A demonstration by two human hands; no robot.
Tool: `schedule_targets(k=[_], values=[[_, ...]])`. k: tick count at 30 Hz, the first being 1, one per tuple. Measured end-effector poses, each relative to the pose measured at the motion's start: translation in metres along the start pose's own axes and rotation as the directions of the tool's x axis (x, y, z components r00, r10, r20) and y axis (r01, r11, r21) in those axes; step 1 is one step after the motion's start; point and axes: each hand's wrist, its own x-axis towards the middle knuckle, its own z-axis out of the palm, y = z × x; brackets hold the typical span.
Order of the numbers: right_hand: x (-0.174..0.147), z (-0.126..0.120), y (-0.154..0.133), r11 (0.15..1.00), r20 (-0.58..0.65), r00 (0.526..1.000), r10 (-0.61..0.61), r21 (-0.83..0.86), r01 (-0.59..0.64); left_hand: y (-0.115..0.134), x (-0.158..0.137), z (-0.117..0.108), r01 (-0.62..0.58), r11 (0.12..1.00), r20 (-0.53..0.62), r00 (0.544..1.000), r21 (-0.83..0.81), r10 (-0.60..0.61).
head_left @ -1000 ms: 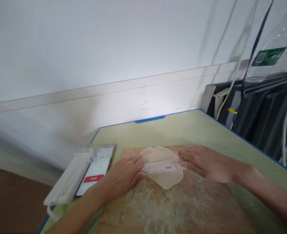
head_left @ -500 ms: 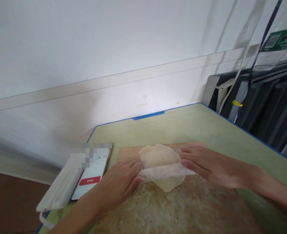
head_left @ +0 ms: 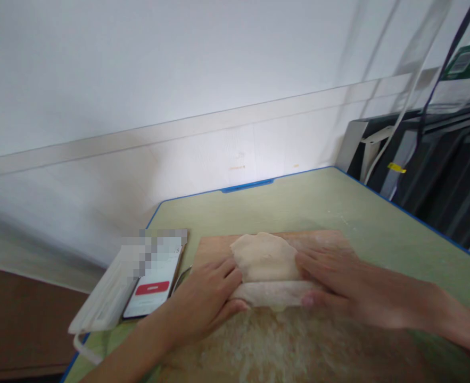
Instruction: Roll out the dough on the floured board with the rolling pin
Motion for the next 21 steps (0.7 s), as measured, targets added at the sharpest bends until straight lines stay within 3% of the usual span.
schedule_targets(k=[3, 6, 10, 14, 17, 21], values=[[0.006, 0.0, 0.006, 1.0, 0.024, 1.0, 0.019, -0.007, -0.019, -0.004, 0.002, 0.0, 0.033, 0.996, -0.025, 0.999, -0.079, -0.035], [0.011, -0.001, 0.013, 0.998, -0.097, 0.994, 0.058, -0.004, -0.059, -0.005, 0.003, -0.001, 0.076, 0.983, -0.095, 0.991, -0.169, -0.093], [0.017, 0.001, 0.023, 0.997, -0.2, 0.979, 0.045, 0.067, -0.032, -0.008, 0.006, -0.003, 0.122, 0.982, -0.237, 0.959, -0.142, -0.153], [0.015, 0.005, 0.028, 0.998, -0.059, 0.998, 0.015, 0.063, -0.011, -0.008, 0.004, -0.004, 0.118, 0.986, -0.225, 0.964, -0.116, -0.142], [0.01, 0.006, 0.026, 0.999, 0.12, 0.992, -0.036, -0.006, 0.037, -0.006, -0.003, -0.003, 0.103, 0.993, -0.131, 0.985, -0.059, -0.11], [0.006, 0.002, 0.02, 0.993, 0.238, 0.965, -0.106, -0.027, 0.116, -0.002, -0.01, -0.002, 0.055, 0.998, -0.007, 0.998, 0.0, -0.055]])
